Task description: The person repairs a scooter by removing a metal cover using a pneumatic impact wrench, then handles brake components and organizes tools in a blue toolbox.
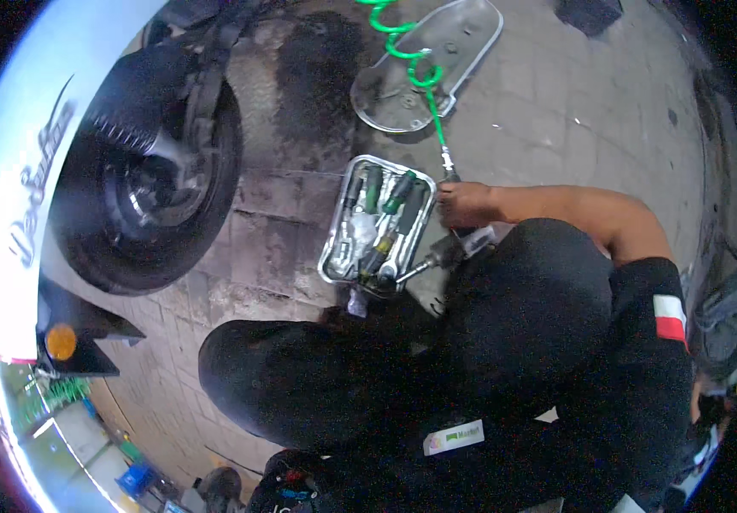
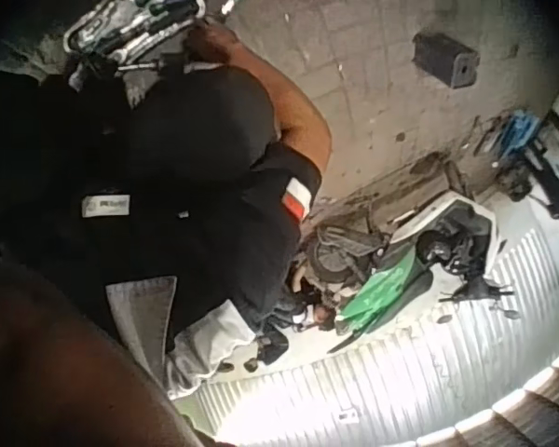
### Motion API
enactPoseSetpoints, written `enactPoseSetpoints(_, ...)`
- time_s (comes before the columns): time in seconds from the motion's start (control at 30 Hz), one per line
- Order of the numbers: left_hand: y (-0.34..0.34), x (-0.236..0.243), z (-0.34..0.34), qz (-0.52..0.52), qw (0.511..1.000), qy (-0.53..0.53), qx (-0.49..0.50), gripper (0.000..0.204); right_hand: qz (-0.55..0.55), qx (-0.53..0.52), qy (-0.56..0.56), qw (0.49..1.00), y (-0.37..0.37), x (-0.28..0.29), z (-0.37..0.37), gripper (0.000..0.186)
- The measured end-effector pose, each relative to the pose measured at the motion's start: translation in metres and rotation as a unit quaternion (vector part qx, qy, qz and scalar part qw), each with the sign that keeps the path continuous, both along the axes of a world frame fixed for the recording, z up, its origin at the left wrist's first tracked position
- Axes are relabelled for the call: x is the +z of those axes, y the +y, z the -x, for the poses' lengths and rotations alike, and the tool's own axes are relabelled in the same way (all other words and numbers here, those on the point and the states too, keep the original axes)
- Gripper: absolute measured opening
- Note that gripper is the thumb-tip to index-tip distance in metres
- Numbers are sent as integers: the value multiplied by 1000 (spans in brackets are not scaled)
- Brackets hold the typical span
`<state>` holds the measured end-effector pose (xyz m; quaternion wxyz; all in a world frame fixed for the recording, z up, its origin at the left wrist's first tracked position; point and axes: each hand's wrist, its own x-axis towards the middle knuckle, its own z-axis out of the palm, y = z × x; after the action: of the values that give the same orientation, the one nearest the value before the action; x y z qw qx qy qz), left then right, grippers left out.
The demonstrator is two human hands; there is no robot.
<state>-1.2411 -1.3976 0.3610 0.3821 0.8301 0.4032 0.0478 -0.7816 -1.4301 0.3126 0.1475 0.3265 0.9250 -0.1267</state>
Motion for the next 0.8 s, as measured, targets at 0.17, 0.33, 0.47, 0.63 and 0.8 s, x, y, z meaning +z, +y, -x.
enactPoseSetpoints(0.17, 24, -8, -58, -50, 982, -33, -177, 30, 66, 79, -69, 992, 20, 5, 12, 40)
enactPoseSetpoints(0.33, 42, -16, -136, -224, 894, -39, -386, 39, 173, -93, 21, 980, 6, 18, 44, 45)
enactPoseSetpoints(0.47, 23, -41, -147, -280, 851, 56, -440, 42, 69, -153, 131, 977, -37, -23, 54, 48)
enactPoseSetpoints(0.63, 19, -43, -156, -251, 858, 81, -442, 20, -8, -142, 237, 961, -39, -36, 51, 43)
enactPoseSetpoints(0.8, 22, -46, -139, -241, 880, 21, -409, 13, 63, -166, 185, 967, -31, 16, 57, 48)
